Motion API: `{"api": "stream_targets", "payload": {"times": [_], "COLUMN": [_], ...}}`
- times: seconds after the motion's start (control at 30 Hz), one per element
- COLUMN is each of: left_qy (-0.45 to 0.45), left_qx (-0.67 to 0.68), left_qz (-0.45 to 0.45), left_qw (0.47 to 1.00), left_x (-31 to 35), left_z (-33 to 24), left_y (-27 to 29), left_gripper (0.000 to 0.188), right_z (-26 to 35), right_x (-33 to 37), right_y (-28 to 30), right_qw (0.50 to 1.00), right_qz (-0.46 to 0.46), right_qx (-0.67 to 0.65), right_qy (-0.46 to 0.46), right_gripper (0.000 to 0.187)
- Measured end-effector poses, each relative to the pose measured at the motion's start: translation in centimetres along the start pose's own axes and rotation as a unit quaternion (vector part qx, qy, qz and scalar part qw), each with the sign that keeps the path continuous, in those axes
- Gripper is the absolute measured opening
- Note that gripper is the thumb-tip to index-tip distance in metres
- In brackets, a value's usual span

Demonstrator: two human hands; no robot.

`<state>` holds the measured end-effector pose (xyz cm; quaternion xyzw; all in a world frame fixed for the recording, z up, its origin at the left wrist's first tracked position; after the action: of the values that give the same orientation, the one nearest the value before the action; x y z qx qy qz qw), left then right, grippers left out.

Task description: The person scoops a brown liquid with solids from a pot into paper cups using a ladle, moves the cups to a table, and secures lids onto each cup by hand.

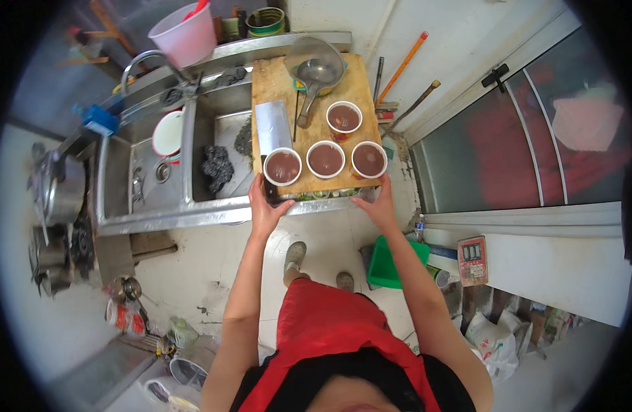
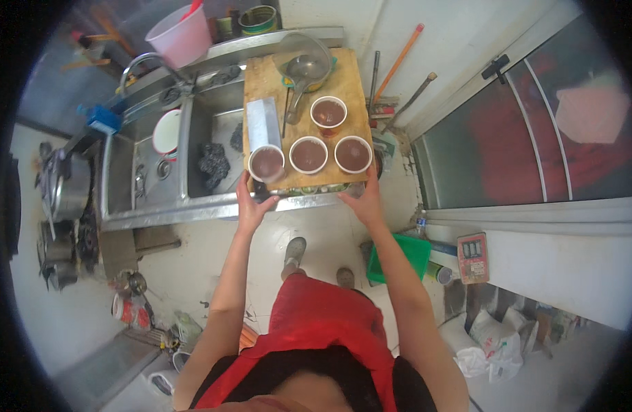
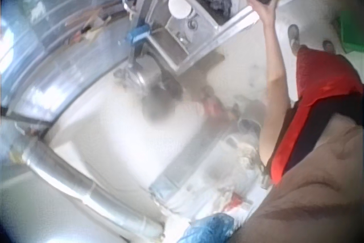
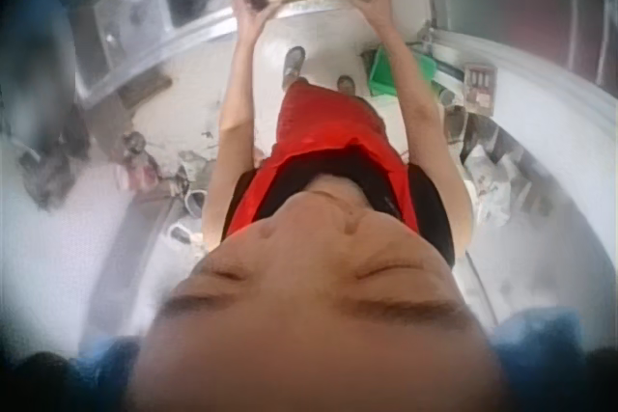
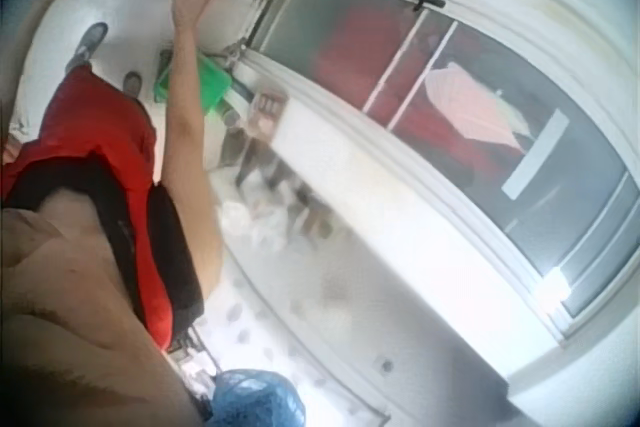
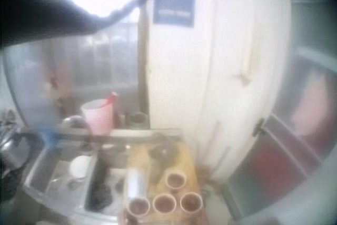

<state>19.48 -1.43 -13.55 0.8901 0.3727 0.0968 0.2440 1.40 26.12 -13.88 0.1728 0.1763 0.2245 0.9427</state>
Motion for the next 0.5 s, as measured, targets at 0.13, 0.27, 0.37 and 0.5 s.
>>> {"api": "stream_targets", "payload": {"times": [0.13, 0.27, 0.37, 0.5], "left_qy": [-0.068, -0.071, -0.032, 0.02], "left_qx": [-0.032, -0.038, 0.035, 0.102], "left_qz": [0.039, 0.102, 0.144, 0.184], "left_qw": [0.996, 0.992, 0.988, 0.977], "left_x": [-5.0, -6.3, -7.0, -7.3], "left_z": [-0.4, 1.2, 3.4, 5.1], "left_y": [-1.5, -2.6, -3.7, -4.3], "left_gripper": [0.11, 0.111, 0.096, 0.086], "right_z": [-5.6, -5.1, -4.6, -5.9], "right_x": [-0.5, -1.5, -2.0, -1.2], "right_y": [-3.2, -4.3, -4.3, -4.4], "right_qw": [0.984, 0.984, 0.982, 0.973], "right_qz": [-0.07, -0.131, -0.163, -0.179], "right_qx": [-0.112, -0.059, -0.028, -0.031], "right_qy": [-0.122, -0.106, -0.092, -0.142], "right_gripper": [0.073, 0.039, 0.035, 0.044]}}
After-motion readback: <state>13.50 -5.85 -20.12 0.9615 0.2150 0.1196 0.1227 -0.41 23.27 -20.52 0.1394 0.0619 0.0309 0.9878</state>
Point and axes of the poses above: each hand's wrist, its own x-axis away from the middle knuckle, its own y-axis out of the back of the hand, z = x × y, the point moved 6 cm from there along -x, towards the middle knuckle, and after that the axes turned 9 degrees about y, right-handed, at the moved point
